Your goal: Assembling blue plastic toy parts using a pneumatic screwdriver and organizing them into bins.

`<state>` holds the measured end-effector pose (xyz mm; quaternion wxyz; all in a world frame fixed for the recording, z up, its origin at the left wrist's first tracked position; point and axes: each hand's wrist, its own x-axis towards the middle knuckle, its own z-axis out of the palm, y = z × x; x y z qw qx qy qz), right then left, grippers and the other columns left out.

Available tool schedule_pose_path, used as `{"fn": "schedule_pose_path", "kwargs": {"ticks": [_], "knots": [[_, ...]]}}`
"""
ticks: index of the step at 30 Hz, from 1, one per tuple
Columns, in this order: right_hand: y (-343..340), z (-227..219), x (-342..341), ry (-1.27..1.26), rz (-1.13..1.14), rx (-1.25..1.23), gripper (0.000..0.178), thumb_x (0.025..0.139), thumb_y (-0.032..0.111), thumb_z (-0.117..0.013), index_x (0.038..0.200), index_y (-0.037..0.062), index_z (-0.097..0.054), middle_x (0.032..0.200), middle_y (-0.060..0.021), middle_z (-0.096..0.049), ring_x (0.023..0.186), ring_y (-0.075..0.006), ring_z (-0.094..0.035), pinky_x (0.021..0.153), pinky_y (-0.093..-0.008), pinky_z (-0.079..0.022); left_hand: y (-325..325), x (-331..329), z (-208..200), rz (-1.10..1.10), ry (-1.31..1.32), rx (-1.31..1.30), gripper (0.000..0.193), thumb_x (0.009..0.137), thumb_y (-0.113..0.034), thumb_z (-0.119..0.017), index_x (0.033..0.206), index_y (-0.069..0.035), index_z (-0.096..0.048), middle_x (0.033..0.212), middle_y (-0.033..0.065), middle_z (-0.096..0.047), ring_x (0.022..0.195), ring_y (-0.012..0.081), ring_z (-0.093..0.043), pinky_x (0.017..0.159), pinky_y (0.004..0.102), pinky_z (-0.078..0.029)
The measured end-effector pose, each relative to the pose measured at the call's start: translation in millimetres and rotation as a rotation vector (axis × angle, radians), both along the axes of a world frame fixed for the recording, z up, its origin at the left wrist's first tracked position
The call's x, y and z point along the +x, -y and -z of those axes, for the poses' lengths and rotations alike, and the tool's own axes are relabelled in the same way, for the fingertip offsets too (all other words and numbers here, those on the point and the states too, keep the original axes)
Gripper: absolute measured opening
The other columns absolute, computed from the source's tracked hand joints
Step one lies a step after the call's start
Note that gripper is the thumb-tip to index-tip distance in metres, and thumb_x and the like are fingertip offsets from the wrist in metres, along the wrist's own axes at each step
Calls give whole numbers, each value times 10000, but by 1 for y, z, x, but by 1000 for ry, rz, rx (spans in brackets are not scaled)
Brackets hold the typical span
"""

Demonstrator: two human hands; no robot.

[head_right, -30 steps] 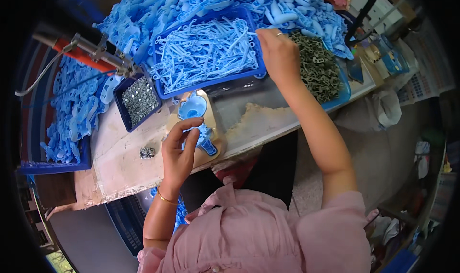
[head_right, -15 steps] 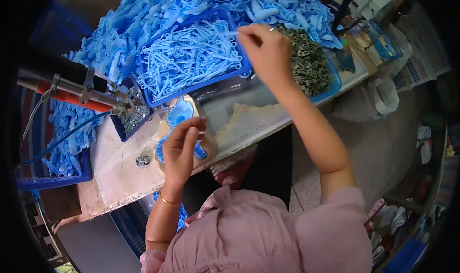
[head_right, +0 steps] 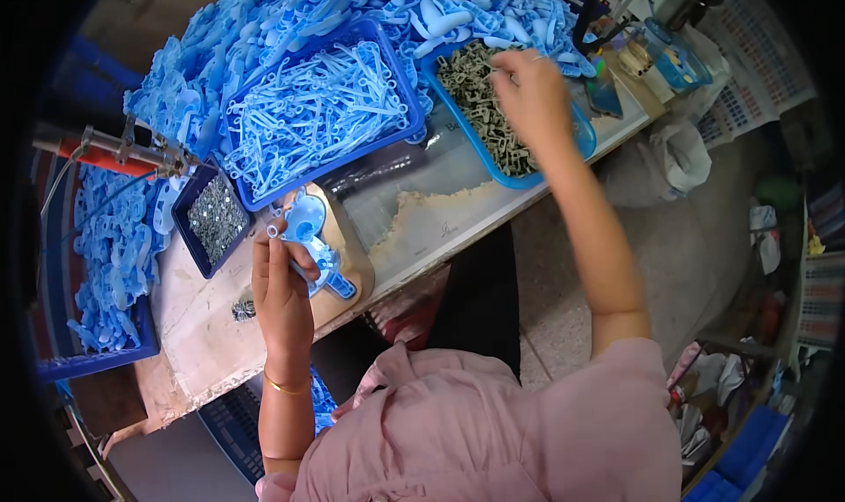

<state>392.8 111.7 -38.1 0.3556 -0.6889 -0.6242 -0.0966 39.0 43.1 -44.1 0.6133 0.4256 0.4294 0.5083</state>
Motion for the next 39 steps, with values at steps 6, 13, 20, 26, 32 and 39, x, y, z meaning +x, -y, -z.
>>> {"fn": "schedule_pose_path", "kwargs": {"ticks": [6,13,20,26,32,39], "knots": [[-14,13,42,138,43,-175,171,839,159,-675,973,53,-679,889,-96,-615,831,-277,-611,731,-390,-488,4,0,4,33,-21,-20,203,1036,-273,-440,1085,-82,-489,758,26,-595,623,69,-505,579,195,-389],[-11,-4,33,-927,-267,-222,172,924,156,-637,1069,68,-661,973,-24,-651,845,-127,-644,711,-263,-525,7,-2,3,42,-17,-31,157,1017,-222,-495,1065,-83,-550,746,21,-599,574,51,-463,517,187,-354],[-6,0,-12,-1337,-539,-192,308,948,73,-566,1250,14,-579,1076,-47,-648,921,-123,-651,816,-221,-525,9,1,5,116,-59,-33,137,1008,-195,-512,1052,-84,-579,729,8,-590,522,26,-383,464,178,-295],[10,-10,-88,-1130,-655,-551,249,920,78,-577,1164,35,-594,988,-45,-627,827,-145,-656,715,-269,-522,7,-5,0,207,-142,-83,188,1003,-179,-514,1127,-50,-570,778,16,-626,583,15,-446,524,170,-341],[37,-8,-157,-1162,-940,-801,229,918,79,-616,1135,7,-630,959,-16,-622,891,-124,-642,794,-262,-520,8,-13,10,222,-177,52,152,979,-129,-541,1059,-11,-489,814,56,-672,786,69,-596,724,218,-462],[38,-11,-178,-971,-921,-866,151,892,110,-669,1000,12,-708,941,-23,-680,852,-61,-595,722,-215,-468,13,-20,15,191,-288,123,163,959,-116,-575,994,-8,-459,796,86,-689,746,72,-607,683,226,-473]]}}
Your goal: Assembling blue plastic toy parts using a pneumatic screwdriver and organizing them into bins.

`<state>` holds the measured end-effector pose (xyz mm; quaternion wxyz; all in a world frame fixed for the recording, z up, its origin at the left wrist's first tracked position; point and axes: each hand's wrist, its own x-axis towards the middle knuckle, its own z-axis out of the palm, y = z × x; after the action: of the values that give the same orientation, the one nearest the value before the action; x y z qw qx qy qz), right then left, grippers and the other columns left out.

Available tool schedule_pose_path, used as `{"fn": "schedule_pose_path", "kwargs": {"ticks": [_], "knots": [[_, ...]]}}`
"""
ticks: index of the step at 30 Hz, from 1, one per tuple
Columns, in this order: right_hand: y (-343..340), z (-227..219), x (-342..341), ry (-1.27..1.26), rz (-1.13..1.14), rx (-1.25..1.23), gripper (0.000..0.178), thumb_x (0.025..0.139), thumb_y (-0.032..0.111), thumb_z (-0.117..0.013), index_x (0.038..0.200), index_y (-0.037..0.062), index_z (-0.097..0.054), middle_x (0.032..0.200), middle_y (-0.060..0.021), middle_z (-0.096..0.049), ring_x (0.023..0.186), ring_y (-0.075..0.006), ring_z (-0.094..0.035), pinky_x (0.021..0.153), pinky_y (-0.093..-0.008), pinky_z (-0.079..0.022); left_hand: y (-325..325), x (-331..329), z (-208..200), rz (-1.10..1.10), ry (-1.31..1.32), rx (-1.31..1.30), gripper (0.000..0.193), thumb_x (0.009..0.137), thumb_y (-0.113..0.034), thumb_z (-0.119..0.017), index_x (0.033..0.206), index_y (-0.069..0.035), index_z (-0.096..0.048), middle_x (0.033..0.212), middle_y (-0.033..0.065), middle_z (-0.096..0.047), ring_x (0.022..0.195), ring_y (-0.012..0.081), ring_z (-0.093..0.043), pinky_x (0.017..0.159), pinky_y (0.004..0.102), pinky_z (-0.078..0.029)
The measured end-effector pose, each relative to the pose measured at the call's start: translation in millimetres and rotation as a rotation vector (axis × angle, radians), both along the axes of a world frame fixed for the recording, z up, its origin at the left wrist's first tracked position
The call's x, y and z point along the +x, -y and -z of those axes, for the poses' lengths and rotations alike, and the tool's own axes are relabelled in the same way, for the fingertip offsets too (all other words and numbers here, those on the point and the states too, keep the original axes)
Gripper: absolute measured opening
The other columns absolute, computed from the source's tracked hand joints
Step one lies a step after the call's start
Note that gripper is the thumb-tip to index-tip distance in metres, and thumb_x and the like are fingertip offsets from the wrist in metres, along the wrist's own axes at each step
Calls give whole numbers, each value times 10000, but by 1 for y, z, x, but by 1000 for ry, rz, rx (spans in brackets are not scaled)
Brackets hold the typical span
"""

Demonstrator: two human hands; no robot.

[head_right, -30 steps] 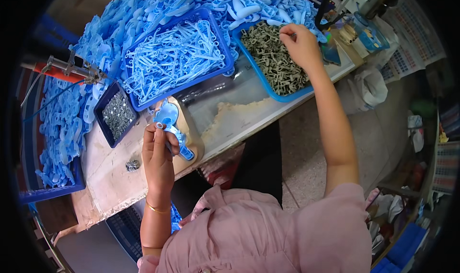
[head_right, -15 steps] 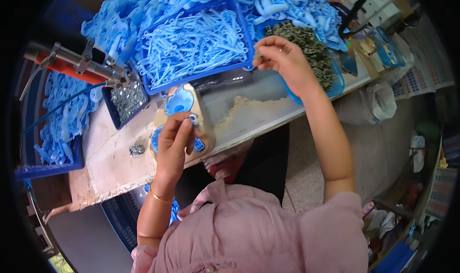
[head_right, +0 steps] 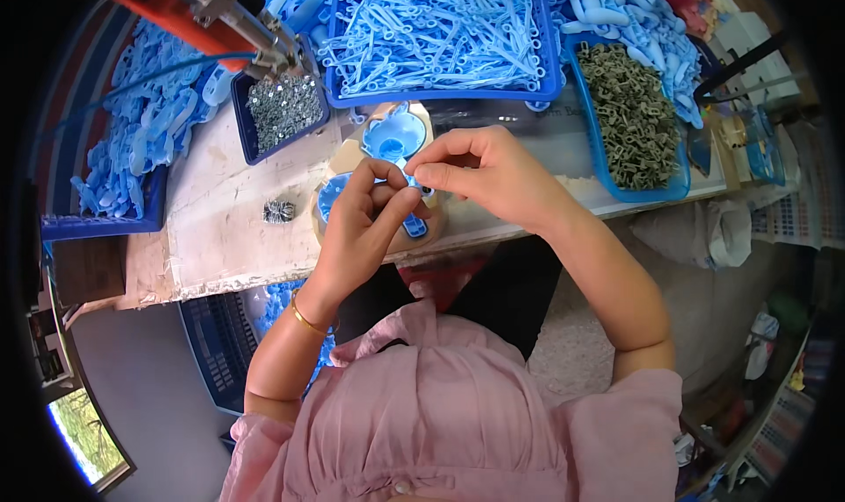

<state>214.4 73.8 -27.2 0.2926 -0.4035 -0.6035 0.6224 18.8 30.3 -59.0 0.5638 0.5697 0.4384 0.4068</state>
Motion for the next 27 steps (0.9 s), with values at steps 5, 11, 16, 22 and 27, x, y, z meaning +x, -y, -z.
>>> {"fn": "schedule_pose_path", "kwargs": {"ticks": [5,11,16,22,27], "knots": [[0,3,-4,18,69,-66,158,877,124,-688,980,7,-713,816,-10,-678,705,-49,-576,614,-203,-455,2,-1,2,-33,-102,62,192,933,-132,-608,999,-11,-475,799,118,-690,719,153,-656,658,260,-482],[0,3,-10,109,72,22,141,881,125,-684,949,5,-710,777,-10,-659,680,-48,-566,597,-204,-451,3,-2,-3,-73,-299,190,227,903,-146,-640,1005,-10,-490,809,161,-680,731,292,-687,632,319,-501],[-5,1,0,42,-38,-109,138,889,124,-673,939,-2,-702,753,-3,-639,659,-50,-547,585,-208,-442,6,-1,-8,-48,-286,190,217,903,-154,-636,1024,-16,-521,819,170,-682,731,328,-677,631,329,-505],[-3,4,2,74,-84,-74,136,898,121,-659,954,1,-689,775,4,-635,686,-57,-552,608,-211,-446,8,-6,-5,-21,-462,290,180,920,-155,-601,1034,-19,-572,803,160,-667,727,321,-657,637,345,-497],[4,13,-9,-67,-151,-8,161,891,113,-662,1019,15,-661,860,12,-642,771,-66,-568,666,-222,-453,7,-15,0,-1,-350,200,165,900,-156,-624,988,-16,-618,759,138,-637,709,302,-619,652,372,-485]]}}
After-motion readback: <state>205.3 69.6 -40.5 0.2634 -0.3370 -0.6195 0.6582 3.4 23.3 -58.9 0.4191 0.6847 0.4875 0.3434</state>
